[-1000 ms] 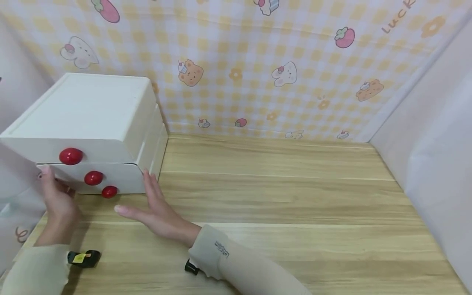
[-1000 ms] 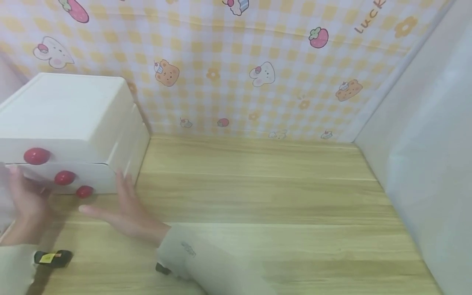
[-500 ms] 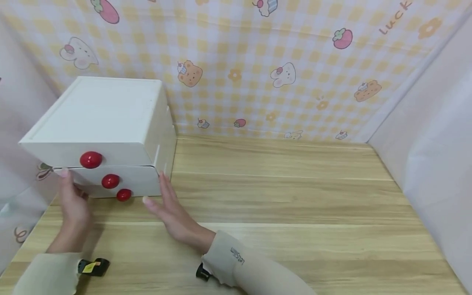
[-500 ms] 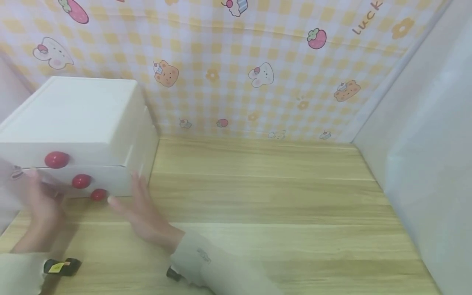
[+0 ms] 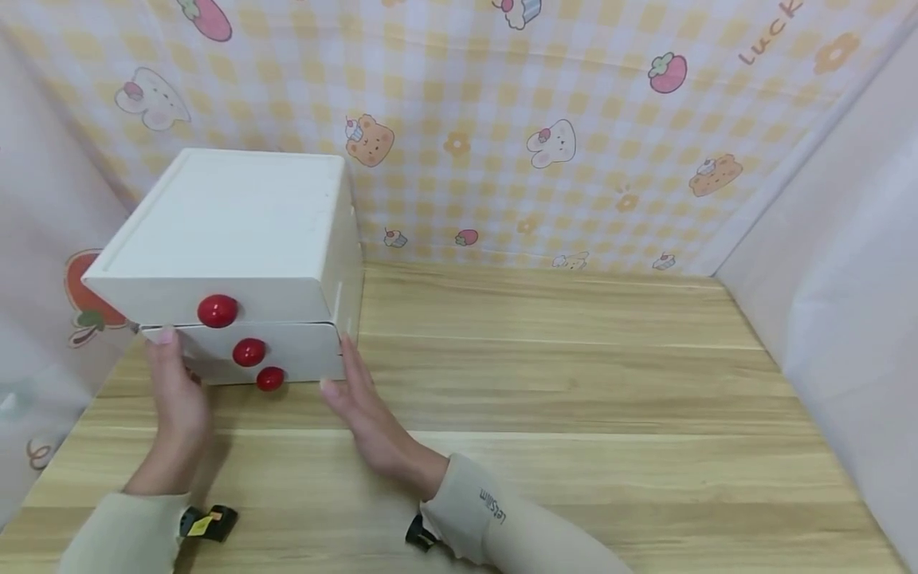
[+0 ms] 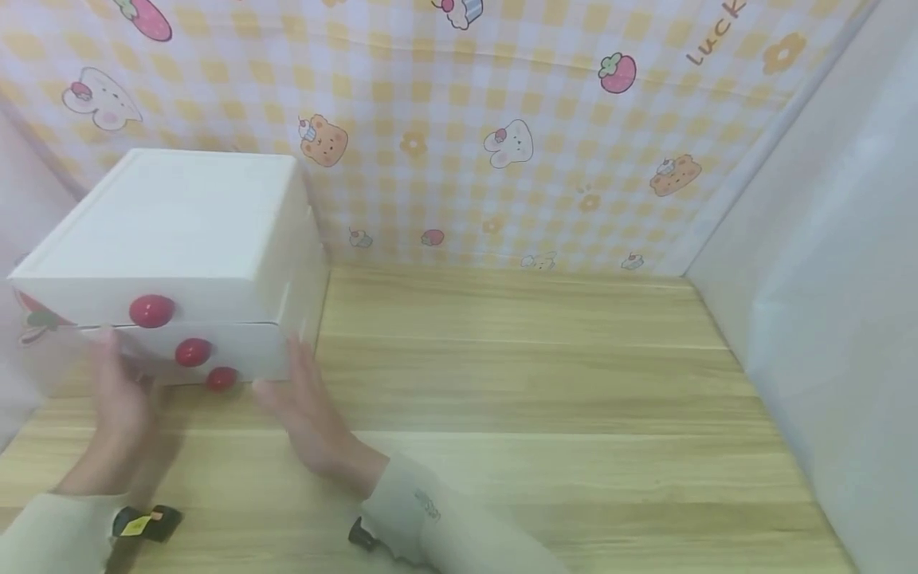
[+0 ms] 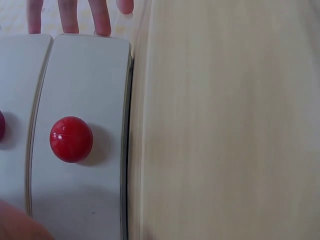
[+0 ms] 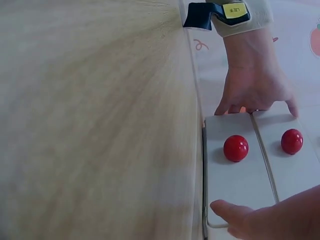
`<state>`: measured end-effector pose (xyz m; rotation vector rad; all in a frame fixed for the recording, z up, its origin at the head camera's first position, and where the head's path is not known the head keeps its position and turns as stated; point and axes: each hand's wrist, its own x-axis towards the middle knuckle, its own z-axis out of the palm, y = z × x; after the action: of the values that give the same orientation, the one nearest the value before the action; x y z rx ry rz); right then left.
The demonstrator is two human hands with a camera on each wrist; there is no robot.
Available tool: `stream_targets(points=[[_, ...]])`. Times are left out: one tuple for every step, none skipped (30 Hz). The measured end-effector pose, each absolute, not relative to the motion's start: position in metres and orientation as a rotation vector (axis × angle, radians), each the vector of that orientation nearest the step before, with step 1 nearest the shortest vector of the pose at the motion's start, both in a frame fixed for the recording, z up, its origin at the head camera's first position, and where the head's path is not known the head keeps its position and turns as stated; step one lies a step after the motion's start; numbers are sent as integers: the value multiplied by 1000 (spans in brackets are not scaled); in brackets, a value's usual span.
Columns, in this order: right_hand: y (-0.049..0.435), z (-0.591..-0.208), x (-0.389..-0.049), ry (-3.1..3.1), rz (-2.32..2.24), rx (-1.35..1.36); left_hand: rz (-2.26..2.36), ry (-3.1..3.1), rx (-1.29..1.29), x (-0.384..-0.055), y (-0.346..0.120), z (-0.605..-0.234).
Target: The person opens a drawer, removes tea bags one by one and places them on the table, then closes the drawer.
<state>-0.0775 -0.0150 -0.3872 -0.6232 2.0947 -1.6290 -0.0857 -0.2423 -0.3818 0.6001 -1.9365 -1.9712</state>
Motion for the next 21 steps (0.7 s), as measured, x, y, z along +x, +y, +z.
stream_targets(points=[[-15,-387,-77,2102,-1631,-615,-1956,-1954,581,-86,-240,-382],[-14,-387,-77,2112,-1628,-611,-1947,-1962,563,-86,-238,-382],[-13,-387,-76,2121,-1624,-612,-1939,-1971,551,-87,-237,-382],[-11,-388,-76,2127,-1621,-615,-1937,-1971,547,-87,-235,-383],[-10,-388,-76,2134,-1619,-621,-1939,-1954,537,-87,-232,-383],[-8,-388,-75,2141,-1615,-627,-1949,-1930,527,-87,-230,-383],[-6,-388,-75,2144,-1616,-628,-1961,-1907,515,-87,-228,-383],[-4,-388,-74,2146,-1618,-629,-1975,-1887,507,-87,-226,-383],[-1,-388,-74,2145,-1622,-624,-1985,-1882,497,-86,-223,-383],[2,-389,-73,2145,-1625,-620,-1988,-1873,491,-86,-220,-383],[4,-389,-73,2142,-1628,-613,-1997,-1871,487,-86,-217,-383],[7,-389,-72,2141,-1632,-608,-2001,-1880,484,-86,-214,-383],[10,-389,-72,2139,-1638,-600,-2005,-1886,483,-86,-211,-383],[13,-389,-72,2137,-1647,-598,-2004,-1894,489,-86,-208,-383],[16,-389,-72,2135,-1654,-595,-1998,-1905,491,-87,-205,-383],[18,-389,-71,2133,-1663,-594,-1996,-1907,491,-87,-202,-383],[20,-389,-71,2131,-1674,-593,-2006,-1904,486,-87,-200,-383],[22,-388,-71,2133,-1684,-591,-2002,-1909,477,-87,-197,-384],[24,-388,-71,2138,-1688,-585,-2007,-1909,474,-88,-194,-384],[26,-388,-71,2142,-1696,-583,-2006,-1916,470,-88,-192,-385],[28,-387,-71,2148,-1694,-576,-2003,-1923,465,-88,-189,-385]])
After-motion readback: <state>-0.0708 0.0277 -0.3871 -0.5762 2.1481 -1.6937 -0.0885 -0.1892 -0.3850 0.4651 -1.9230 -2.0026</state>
